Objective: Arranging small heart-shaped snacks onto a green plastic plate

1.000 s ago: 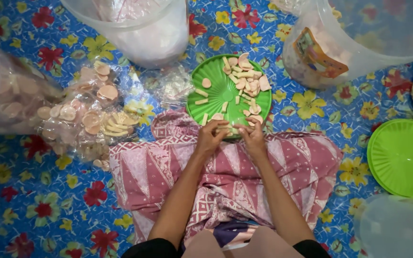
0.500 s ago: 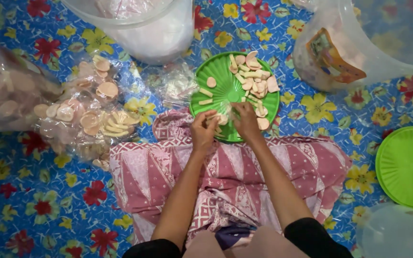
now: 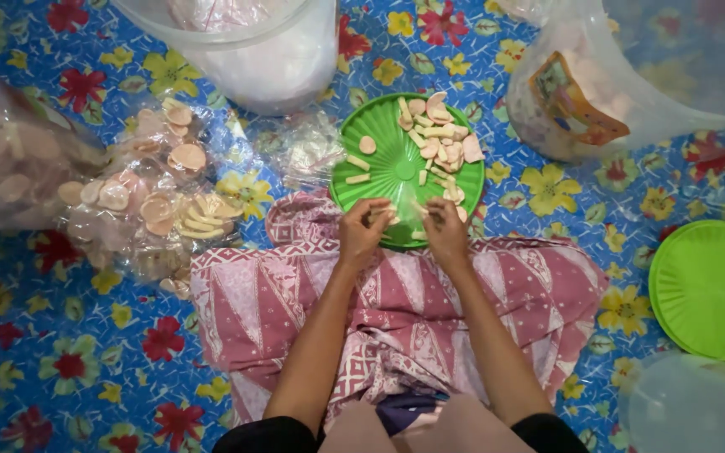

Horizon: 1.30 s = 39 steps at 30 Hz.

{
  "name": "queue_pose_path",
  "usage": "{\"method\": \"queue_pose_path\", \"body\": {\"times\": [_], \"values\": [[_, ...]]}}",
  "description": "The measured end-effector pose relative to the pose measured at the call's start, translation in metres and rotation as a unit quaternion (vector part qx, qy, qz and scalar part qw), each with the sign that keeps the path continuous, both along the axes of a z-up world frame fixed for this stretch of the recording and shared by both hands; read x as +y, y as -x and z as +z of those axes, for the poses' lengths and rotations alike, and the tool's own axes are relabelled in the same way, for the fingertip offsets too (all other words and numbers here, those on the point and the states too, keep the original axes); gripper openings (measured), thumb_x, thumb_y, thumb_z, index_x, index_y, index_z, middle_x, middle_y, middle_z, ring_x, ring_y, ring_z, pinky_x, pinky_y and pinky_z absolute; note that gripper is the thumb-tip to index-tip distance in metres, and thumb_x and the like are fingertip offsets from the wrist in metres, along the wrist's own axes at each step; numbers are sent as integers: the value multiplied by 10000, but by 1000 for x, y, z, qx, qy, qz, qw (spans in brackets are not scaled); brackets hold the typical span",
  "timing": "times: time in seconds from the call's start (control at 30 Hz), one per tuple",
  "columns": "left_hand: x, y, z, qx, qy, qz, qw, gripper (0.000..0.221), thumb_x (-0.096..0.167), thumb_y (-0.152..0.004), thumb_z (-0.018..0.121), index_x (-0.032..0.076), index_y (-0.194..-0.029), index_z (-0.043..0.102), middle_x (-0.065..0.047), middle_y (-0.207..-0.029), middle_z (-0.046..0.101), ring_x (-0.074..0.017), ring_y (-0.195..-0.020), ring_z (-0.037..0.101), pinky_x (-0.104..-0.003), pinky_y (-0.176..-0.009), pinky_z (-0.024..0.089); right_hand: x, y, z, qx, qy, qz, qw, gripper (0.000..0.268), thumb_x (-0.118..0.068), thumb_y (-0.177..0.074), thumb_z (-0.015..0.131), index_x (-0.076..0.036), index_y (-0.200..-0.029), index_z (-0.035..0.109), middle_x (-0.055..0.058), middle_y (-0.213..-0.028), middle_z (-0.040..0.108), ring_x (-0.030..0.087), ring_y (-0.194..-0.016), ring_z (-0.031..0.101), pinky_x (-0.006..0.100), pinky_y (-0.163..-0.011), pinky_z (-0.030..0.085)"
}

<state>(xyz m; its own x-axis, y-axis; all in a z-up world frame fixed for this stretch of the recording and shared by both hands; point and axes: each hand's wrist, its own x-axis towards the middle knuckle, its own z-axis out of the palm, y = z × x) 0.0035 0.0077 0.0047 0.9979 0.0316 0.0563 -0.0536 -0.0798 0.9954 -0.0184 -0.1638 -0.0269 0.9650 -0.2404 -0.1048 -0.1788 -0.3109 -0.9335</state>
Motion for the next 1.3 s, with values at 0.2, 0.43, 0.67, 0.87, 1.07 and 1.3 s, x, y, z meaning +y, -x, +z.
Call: {"method": "queue_pose_path", "body": {"times": [0.2, 0.43, 0.67, 0.87, 1.07, 1.3], "values": [[3, 7, -8, -12, -22, -39, 999, 235, 82, -711, 755, 155, -932, 718, -74, -860, 659, -253, -834, 639, -332, -759, 498, -12, 23, -1, 9, -136, -65, 989, 208, -84, -888, 579, -79, -1094, 608, 96, -995, 656, 125, -842, 635, 249, -733, 526], [9, 17, -8, -6, -20, -76, 997, 227, 84, -720, 752, 158, -932, 723, -82, -901, 669, -244, -827, 644, -337, -717, 514, -10, 30, -16, 21, -168, -59, 984, 199, -117, -895, 590, -86, -1088, 629, 84, -963, 628, 123, -816, 629, 246, -709, 533], [11, 19, -7, -8, 8, -73, 997, 294, 56, -695, 753, 153, -970, 712, -95, -942, 669, -225, -829, 645, -302, -691, 519, -7, 36, -11, 27, -233, -34, 972, 195, -121, -915, 547, -54, -1087, 608, 54, -807, 626, 65, -659, 615, 160, -606, 538], [12, 21, -26, -75, -10, -92, 993, 328, 121, -652, 807, 166, -963, 714, -68, -887, 663, -266, -858, 644, -355, -774, 502, -10, 39, -24, 25, -259, -9, 966, 199, -90, -918, 531, -30, -1096, 593, 94, -897, 632, 114, -727, 644, 205, -625, 558], [12, 21, -36, -102, -24, -84, 991, 306, 146, -666, 808, 163, -954, 708, -58, -868, 658, -261, -852, 641, -346, -787, 490, -3, 44, -8, 36, -346, 6, 938, 201, -95, -918, 509, -28, -1105, 535, 130, -919, 652, 161, -764, 675, 211, -636, 561], [9, 18, -33, -90, -35, -74, 993, 297, 129, -664, 800, 168, -943, 704, -53, -859, 663, -270, -864, 645, -347, -798, 488, 0, 45, 11, 44, -372, 22, 927, 201, -85, -919, 489, -39, -1115, 498, 138, -965, 639, 174, -814, 663, 227, -673, 554]]}}
